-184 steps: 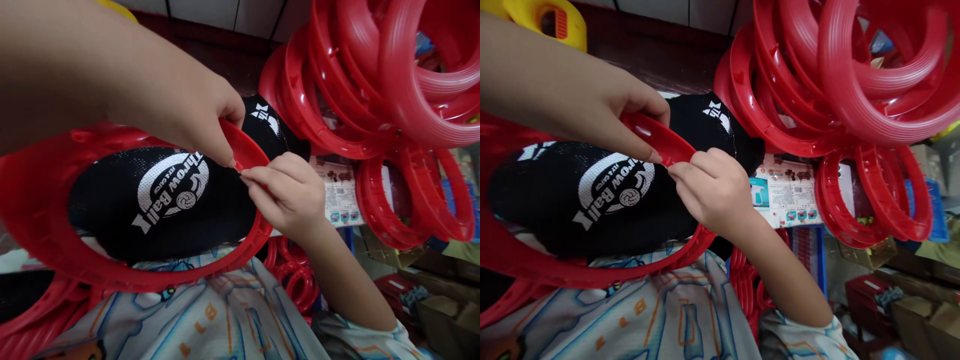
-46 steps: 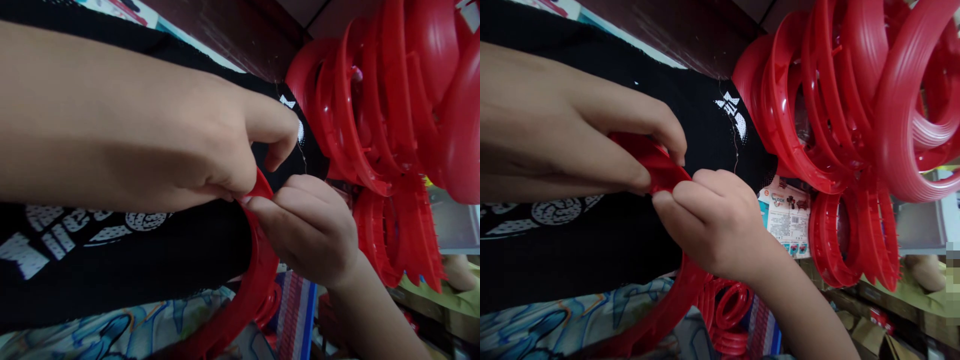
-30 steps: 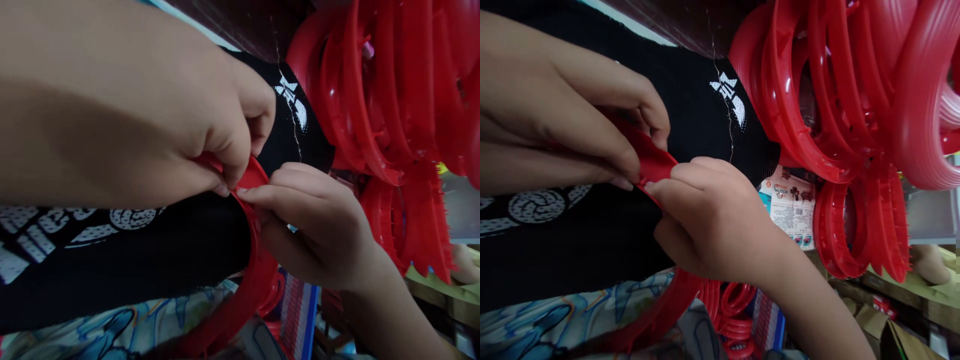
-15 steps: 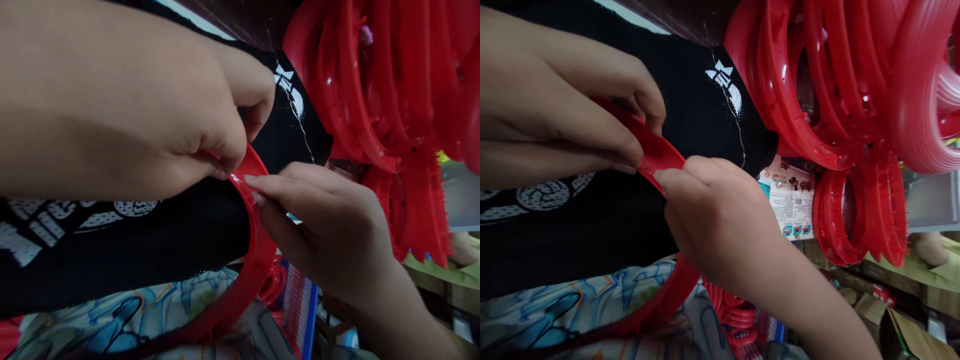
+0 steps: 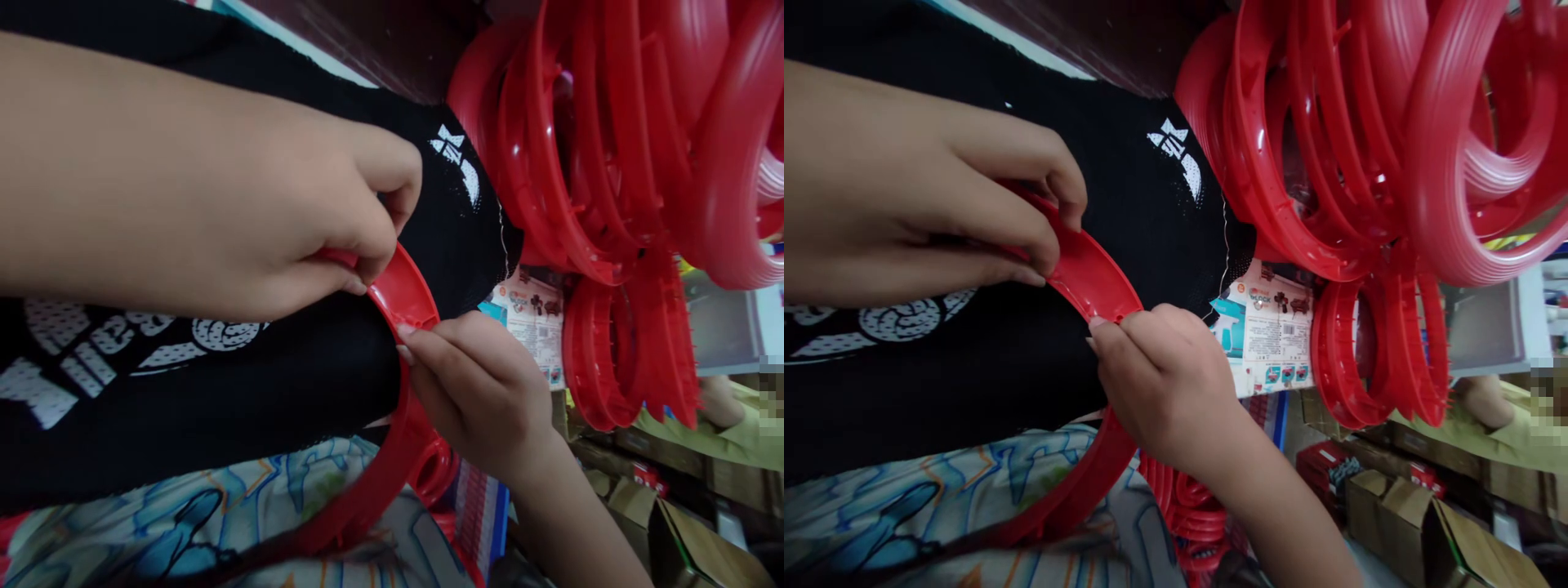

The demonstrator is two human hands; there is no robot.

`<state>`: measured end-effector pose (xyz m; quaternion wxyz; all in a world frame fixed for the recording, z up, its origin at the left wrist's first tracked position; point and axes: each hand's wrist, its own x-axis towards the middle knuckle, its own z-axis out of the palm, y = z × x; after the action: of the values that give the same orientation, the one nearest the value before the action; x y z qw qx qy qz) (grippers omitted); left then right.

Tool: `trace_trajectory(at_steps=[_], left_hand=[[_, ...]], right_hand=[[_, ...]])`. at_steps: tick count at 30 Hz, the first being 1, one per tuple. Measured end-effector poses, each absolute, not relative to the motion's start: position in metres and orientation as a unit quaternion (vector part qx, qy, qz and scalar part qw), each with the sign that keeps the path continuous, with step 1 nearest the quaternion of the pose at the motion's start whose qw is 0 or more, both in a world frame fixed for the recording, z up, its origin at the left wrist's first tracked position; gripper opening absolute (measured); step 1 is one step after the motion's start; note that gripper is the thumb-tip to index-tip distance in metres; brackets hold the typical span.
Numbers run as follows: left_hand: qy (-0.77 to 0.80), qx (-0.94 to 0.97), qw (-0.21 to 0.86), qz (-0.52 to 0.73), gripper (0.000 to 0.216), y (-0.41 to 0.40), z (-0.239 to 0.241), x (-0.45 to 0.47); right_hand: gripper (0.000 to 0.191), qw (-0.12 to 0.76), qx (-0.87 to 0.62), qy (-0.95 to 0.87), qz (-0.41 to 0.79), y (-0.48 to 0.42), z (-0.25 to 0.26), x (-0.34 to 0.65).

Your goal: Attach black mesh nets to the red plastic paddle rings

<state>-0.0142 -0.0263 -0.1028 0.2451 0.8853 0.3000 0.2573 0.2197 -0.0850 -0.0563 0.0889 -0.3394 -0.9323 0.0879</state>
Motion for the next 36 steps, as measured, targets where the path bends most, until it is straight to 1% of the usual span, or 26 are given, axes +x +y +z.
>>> trace_trajectory(at_steps=[4,7,9,12,15,18,21,25,28,31,33,36], left_hand=[[0.250,0.910,0.205,0.259,0.033,-0.025,-0.103,-0.016],[0.206,0.929,0.152,0.268,0.043,-0.027,-0.105,-0.013],[0.184,0.931,0.136,0.284,0.045,-0.029,-0.108,-0.011],[0.170,0.935,0.158,0.268,0.045,-0.026,-0.108,-0.010],[0.158,0.942,0.208,0.213,0.045,-0.019,-0.106,-0.013],[0.157,0.934,0.262,0.183,0.045,-0.014,-0.105,-0.016],[0.178,0.922,0.287,0.188,0.047,-0.017,-0.109,-0.014],[0.216,0.919,0.262,0.202,0.057,-0.028,-0.111,-0.010],[0.216,0.931,0.201,0.217,0.048,-0.031,-0.107,-0.011],[0.209,0.937,0.158,0.231,0.037,-0.031,-0.100,-0.009],[0.214,0.938,0.166,0.216,0.036,-0.031,-0.095,-0.004],[0.218,0.938,0.216,0.161,0.042,-0.034,-0.087,0.009]], right_hand=[[0.019,0.060,-0.331,-0.939,0.072,-0.085,-0.054,0.218],[0.017,0.042,-0.357,-0.929,0.091,-0.091,-0.052,0.217],[0.015,0.043,-0.367,-0.926,0.080,-0.096,-0.052,0.218],[0.012,0.089,-0.370,-0.923,0.051,-0.106,-0.056,0.221],[0.015,0.127,-0.377,-0.916,0.047,-0.112,-0.062,0.223],[0.015,0.128,-0.390,-0.910,0.059,-0.112,-0.063,0.223],[0.014,0.117,-0.398,-0.905,0.095,-0.109,-0.061,0.222],[0.012,0.105,-0.393,-0.902,0.146,-0.104,-0.056,0.223],[0.013,0.116,-0.400,-0.894,0.164,-0.103,-0.056,0.224],[0.012,0.150,-0.403,-0.886,0.172,-0.102,-0.058,0.223],[0.009,0.171,-0.413,-0.876,0.183,-0.101,-0.060,0.222],[0.005,0.183,-0.432,-0.862,0.189,-0.100,-0.059,0.220]])
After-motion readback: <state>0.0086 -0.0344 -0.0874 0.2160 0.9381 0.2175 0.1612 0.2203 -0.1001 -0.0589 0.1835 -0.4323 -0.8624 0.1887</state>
